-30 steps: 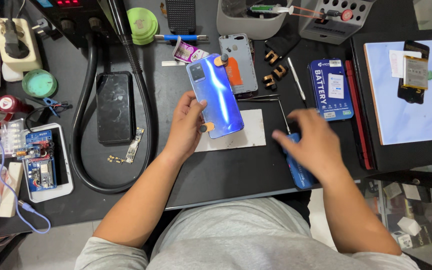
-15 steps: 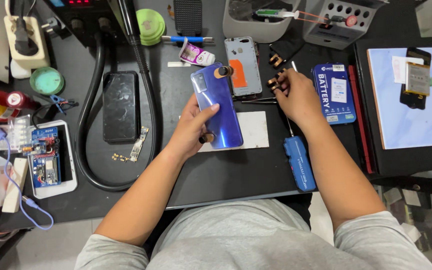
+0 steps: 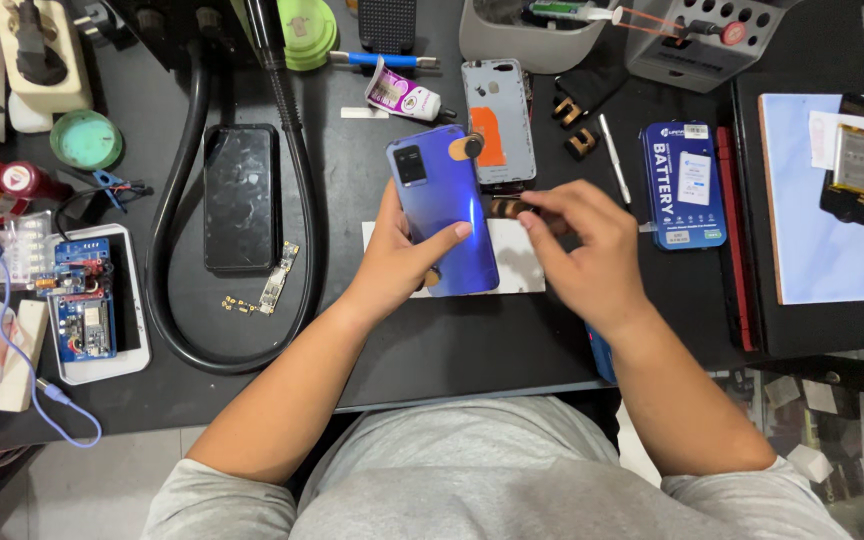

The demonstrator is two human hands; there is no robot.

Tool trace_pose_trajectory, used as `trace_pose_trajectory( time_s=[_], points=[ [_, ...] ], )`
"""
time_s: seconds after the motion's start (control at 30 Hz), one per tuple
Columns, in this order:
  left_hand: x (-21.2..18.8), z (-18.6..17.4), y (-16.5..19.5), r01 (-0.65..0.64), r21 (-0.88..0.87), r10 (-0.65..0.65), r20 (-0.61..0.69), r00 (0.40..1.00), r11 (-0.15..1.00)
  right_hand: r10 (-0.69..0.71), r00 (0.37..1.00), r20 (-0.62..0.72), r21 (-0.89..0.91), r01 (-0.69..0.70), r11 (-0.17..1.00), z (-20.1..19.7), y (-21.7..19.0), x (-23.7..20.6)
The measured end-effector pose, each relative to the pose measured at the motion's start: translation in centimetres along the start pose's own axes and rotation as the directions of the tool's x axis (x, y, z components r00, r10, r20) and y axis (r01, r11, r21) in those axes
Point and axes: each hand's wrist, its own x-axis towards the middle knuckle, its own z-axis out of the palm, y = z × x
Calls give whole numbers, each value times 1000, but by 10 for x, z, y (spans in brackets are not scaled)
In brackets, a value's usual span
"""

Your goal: The person handles a blue smartphone back cover, placing small circular pads on its corners. They then pick up a disassembled phone frame, remove the battery, and apply adhesive to the frame's interior. The person continues to manipulate the phone components on the workbench.

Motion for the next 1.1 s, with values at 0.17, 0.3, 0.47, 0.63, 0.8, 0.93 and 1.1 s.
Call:
trace_pose_trajectory(
  time_s=[0.17,0.3,0.47,0.63,0.8,0.93,1.1],
  points=[
    [0,1,1,-115,-5,115,36,993,993,-35,999,23,-30,36,999,4,-16,2],
    [-2,4,6,-47,39,46,18,999,998,-39,999,36,-89,42,995,2,-20,3],
    [-7,8,12,-19,35,19,10,1000,999,-100,993,68,-154,110,982,2,-23,1],
    [-7,8,9,-37,82,36,15,999,996,-102,990,102,-160,117,980,8,-25,0],
    [-5,6,-5,-74,94,72,18,997,993,-118,986,117,-163,137,977,13,-25,-1],
    [-5,7,-10,-317,68,312,79,947,946,-128,987,97,-133,140,981,14,-25,-2],
    [-4,5,0,-30,36,29,21,999,999,-176,971,163,-141,199,970,4,-22,-1]
  ],
)
